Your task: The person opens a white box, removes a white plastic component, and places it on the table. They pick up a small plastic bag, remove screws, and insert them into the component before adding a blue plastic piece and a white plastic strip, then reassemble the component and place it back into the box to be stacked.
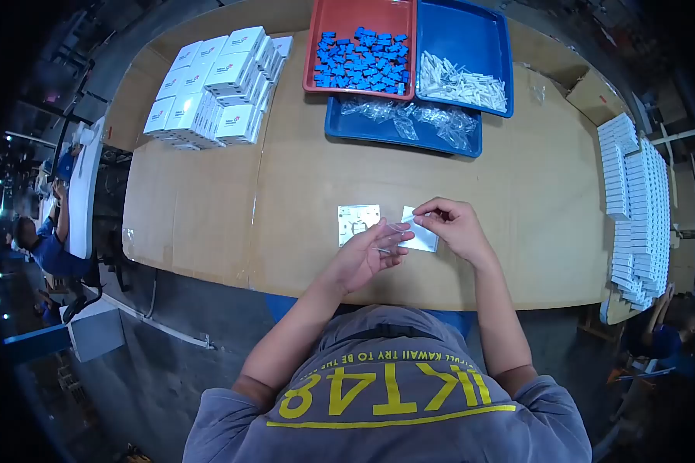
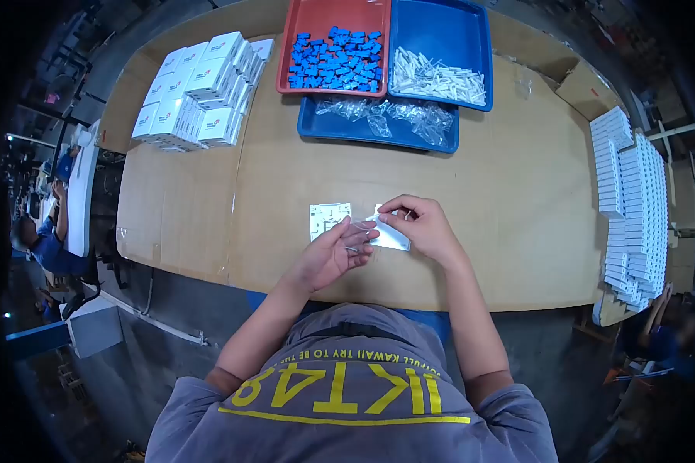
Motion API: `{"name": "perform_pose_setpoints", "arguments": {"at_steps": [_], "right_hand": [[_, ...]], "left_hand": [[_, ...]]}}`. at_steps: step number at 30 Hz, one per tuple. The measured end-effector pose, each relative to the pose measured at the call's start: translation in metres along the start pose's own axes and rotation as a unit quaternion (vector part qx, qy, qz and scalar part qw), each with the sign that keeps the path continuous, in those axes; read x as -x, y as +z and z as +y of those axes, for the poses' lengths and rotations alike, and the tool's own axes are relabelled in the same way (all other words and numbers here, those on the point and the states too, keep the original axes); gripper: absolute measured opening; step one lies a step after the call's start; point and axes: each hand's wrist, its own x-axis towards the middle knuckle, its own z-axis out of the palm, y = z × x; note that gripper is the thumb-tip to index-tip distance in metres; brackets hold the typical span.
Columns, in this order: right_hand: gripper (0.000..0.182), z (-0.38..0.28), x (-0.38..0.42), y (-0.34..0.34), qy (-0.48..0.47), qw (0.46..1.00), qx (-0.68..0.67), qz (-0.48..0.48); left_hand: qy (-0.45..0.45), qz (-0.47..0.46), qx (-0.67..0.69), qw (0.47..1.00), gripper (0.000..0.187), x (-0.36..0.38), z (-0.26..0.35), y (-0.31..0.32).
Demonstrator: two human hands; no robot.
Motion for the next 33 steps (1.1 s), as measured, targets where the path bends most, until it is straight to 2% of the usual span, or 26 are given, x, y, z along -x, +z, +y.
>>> {"name": "perform_pose_setpoints", "arguments": {"at_steps": [4, 7, 10, 13, 16, 19, 22, 28, 31, 33], "right_hand": [[0.011, -0.026, -0.001, 0.001, -0.018, 0.994, 0.098, -0.055], [0.011, -0.035, -0.006, 0.004, -0.02, 0.987, 0.091, -0.128], [0.012, -0.025, -0.016, 0.005, -0.113, 0.97, 0.1, -0.192], [0.014, -0.022, -0.024, 0.008, -0.091, 0.961, 0.079, -0.248], [0.014, -0.024, -0.025, 0.014, -0.036, 0.96, 0.063, -0.272], [0.015, -0.022, -0.024, 0.019, -0.074, 0.949, 0.067, -0.3], [0.021, -0.018, -0.021, 0.024, -0.063, 0.952, 0.034, -0.297], [0.03, -0.021, -0.019, 0.026, -0.076, 0.956, 0.055, -0.278], [0.037, -0.032, -0.016, 0.029, -0.025, 0.951, 0.107, -0.29], [0.038, -0.034, -0.02, 0.027, -0.023, 0.953, 0.102, -0.285]], "left_hand": [[-0.005, 0.003, -0.006, 1.0, 0.048, 0.003, -0.006, 0.005], [-0.001, 0.002, -0.008, 1.0, 0.046, 0.005, -0.009, 0.006], [-0.001, 0.002, -0.008, 1.0, 0.043, 0.007, -0.014, 0.001], [0.003, -0.001, -0.008, 1.0, 0.04, 0.006, -0.02, -0.008], [0.004, 0.004, 0.0, 1.0, 0.036, 0.008, -0.021, -0.014], [0.006, -0.003, 0.012, 1.0, 0.034, 0.012, -0.019, -0.016], [0.018, -0.009, 0.028, 0.999, 0.033, 0.014, -0.017, -0.017], [0.03, -0.016, 0.035, 0.999, 0.033, 0.013, -0.01, -0.011], [0.033, -0.013, 0.019, 0.999, 0.033, 0.007, -0.012, -0.016], [0.039, -0.009, 0.008, 0.999, 0.033, 0.004, -0.01, -0.014]]}}
